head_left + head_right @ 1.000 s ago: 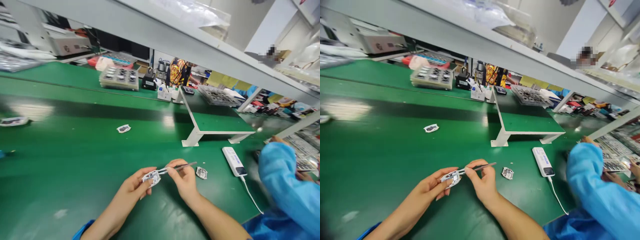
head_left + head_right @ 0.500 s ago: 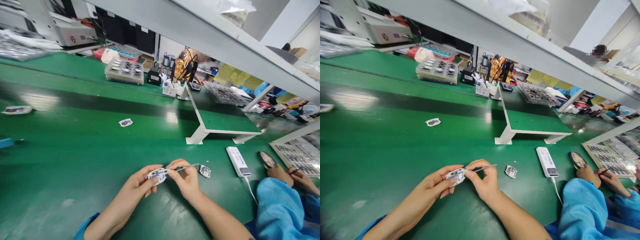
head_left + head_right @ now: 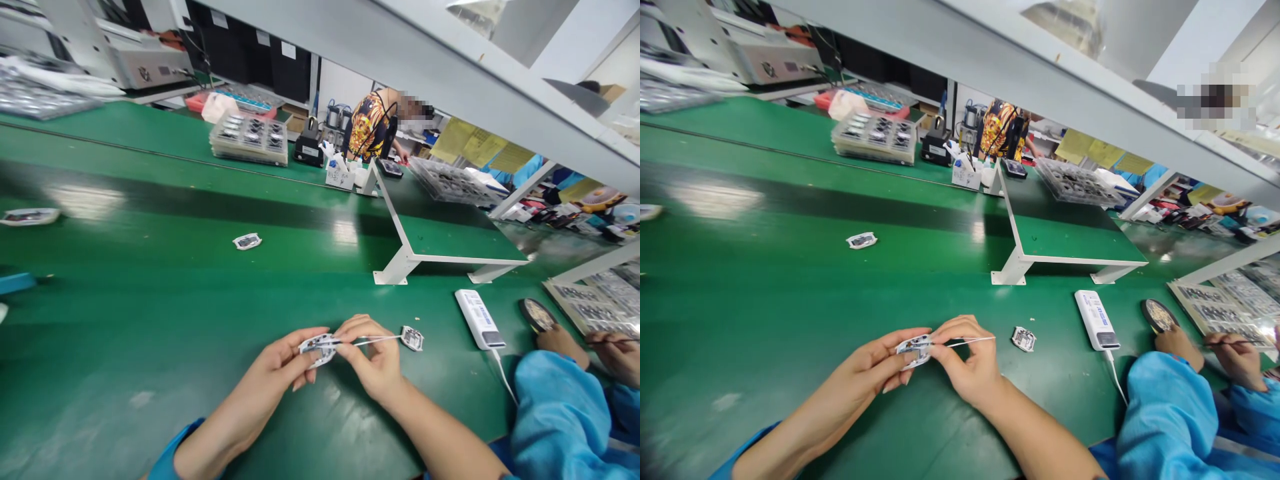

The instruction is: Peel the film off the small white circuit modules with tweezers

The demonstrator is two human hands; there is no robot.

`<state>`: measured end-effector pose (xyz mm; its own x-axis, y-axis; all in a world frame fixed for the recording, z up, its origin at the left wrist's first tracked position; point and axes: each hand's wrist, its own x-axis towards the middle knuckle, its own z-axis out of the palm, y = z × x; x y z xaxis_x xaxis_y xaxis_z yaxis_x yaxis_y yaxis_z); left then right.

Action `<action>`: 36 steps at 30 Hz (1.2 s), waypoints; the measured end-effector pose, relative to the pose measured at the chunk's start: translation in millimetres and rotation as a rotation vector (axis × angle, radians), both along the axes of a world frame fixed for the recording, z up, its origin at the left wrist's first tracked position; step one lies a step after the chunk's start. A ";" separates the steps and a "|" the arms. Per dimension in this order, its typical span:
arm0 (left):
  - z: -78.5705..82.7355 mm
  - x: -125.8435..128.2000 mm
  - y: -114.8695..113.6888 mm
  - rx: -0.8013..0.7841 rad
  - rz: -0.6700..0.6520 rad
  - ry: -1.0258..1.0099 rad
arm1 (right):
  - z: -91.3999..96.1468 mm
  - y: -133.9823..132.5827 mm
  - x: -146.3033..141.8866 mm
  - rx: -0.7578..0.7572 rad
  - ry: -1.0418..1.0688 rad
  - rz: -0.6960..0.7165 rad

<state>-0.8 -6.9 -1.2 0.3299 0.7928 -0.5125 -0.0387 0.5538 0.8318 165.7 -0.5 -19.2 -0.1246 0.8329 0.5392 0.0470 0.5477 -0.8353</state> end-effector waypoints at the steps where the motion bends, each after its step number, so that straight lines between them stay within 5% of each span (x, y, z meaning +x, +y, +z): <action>1: -0.2 -0.4 0.1 -0.011 0.006 0.001 | 0.3 -0.2 0.6 -0.024 0.019 -0.009; 9: -1.1 -1.0 -0.6 -0.041 -0.011 -0.018 | -4.2 2.0 0.6 -0.107 0.020 0.029; 17: -7.7 2.2 -1.9 0.003 -0.010 0.000 | 2.3 3.2 0.2 0.202 -0.218 0.057; 21: -12.3 2.4 -2.5 0.013 0.031 -0.018 | 4.4 2.6 -0.1 0.239 -0.263 0.050; 29: -18.5 0.3 -1.2 0.074 0.028 0.074 | 0.8 -2.4 1.2 -0.100 -0.086 -0.157; 36: -9.3 3.0 -2.7 0.040 0.023 0.064 | -0.8 -0.4 0.2 -0.294 -0.029 -0.113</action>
<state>2.2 -9.6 -10.5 0.2785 0.8200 -0.5000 0.0031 0.5198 0.8543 165.9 -0.8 -20.0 -0.0347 0.9621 0.2705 0.1202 0.2727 -0.9546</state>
